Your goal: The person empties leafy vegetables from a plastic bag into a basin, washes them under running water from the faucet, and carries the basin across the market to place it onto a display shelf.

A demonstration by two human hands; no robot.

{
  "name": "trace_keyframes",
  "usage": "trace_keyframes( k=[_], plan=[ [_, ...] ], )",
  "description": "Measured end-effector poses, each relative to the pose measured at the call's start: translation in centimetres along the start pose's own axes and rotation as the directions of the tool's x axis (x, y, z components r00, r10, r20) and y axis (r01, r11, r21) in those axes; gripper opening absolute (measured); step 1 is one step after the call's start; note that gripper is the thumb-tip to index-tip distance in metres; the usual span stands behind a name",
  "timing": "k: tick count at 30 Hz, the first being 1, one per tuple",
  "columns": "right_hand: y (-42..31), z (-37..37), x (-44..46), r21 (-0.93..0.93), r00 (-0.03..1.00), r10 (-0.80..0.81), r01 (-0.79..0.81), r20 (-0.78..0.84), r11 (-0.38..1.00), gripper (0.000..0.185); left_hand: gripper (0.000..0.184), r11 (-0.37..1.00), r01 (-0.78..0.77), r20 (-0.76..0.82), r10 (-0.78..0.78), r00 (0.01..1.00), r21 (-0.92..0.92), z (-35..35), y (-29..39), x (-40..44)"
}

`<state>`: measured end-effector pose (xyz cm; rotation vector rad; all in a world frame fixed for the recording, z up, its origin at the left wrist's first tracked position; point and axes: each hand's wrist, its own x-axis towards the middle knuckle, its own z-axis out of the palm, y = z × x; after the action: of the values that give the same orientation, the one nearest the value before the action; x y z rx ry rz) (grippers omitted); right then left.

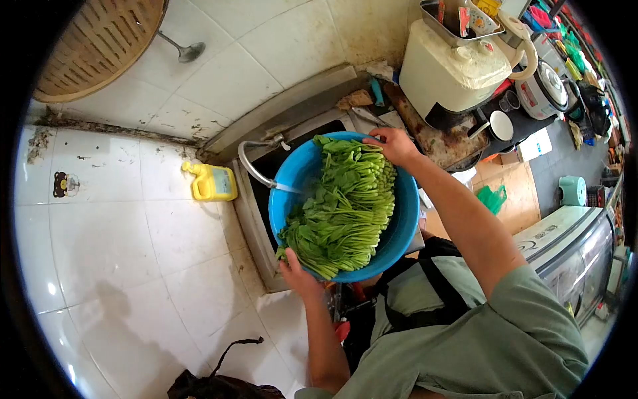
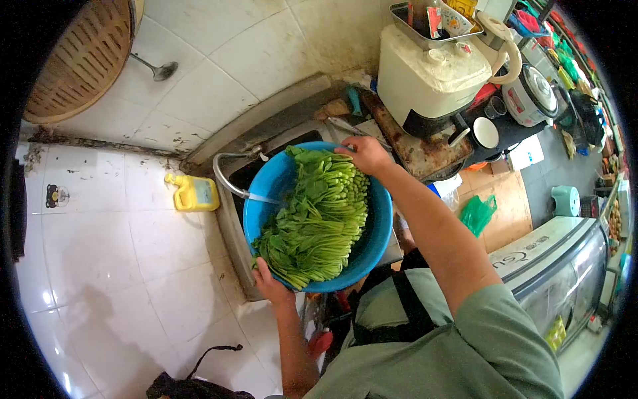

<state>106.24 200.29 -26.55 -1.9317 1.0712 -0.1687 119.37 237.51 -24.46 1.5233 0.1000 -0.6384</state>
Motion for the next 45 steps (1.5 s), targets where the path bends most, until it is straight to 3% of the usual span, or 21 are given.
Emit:
trace_keyframes(
  k=[2, 3, 5, 18, 27, 30, 32, 35, 38, 45],
  plan=[
    [-0.3, -0.3, 0.1, -0.006, 1.000, 0.025, -0.025, 0.011, 1.000, 0.054, 0.067, 0.993, -0.117, -0.143, 0.116, 0.983, -0.004, 1.2, -0.7, 0.0],
    [-0.4, -0.4, 0.1, -0.011, 0.999, 0.047, -0.047, 0.023, 0.999, 0.054, 0.067, 0.993, -0.115, -0.143, 0.113, 0.983, -0.002, 1.4, -0.6, -0.1],
    [-0.6, -0.5, 0.0, -0.009, 0.997, 0.065, -0.065, 0.037, 0.998, 0.054, 0.078, 0.994, -0.021, -0.109, 0.009, 0.994, -0.106, 1.6, -0.2, -0.4],
    [-0.8, -0.4, 0.0, 0.001, 0.999, 0.045, -0.045, 0.012, 0.999, 0.055, 0.075, 0.999, -0.032, -0.173, 0.028, 0.984, -0.020, 1.5, -0.7, -0.2],
    [-0.6, -0.2, 0.1, -0.038, 0.999, 0.044, -0.044, 0.002, 0.998, 0.056, 0.089, 1.000, -0.022, -0.147, 0.022, 0.989, 0.004, 2.0, 0.1, -0.9],
    [-0.6, 0.0, 0.3, -0.045, 0.999, 0.033, -0.032, 0.013, 0.998, 0.057, 0.089, 1.000, -0.024, -0.202, 0.027, 0.979, 0.016, 1.9, -0.3, -0.4],
    [-0.5, -0.1, 0.4, -0.045, 0.998, 0.051, -0.050, 0.022, 0.998, 0.057, 0.089, 0.991, 0.016, -0.352, 0.033, 0.935, 0.134, 1.6, -1.1, -0.2],
    [-0.9, -0.3, 0.1, -0.044, 0.998, 0.063, -0.062, 0.021, 0.997, 0.057, 0.086, 0.999, -0.025, -0.226, 0.031, 0.974, 0.029, 1.9, -0.5, -0.5],
    [-1.2, -0.2, 0.1, -0.045, 0.999, 0.050, -0.049, 0.022, 0.998, 0.058, 0.088, 0.991, -0.001, -0.244, 0.033, 0.969, 0.132, 1.5, -0.5, -0.4],
    [-0.9, 0.1, 0.1, -0.049, 0.999, 0.044, -0.043, 0.016, 0.998, 0.058, 0.099, 0.995, 0.071, -0.238, -0.053, 0.970, 0.070, 2.1, -0.5, -1.0]
  ],
)
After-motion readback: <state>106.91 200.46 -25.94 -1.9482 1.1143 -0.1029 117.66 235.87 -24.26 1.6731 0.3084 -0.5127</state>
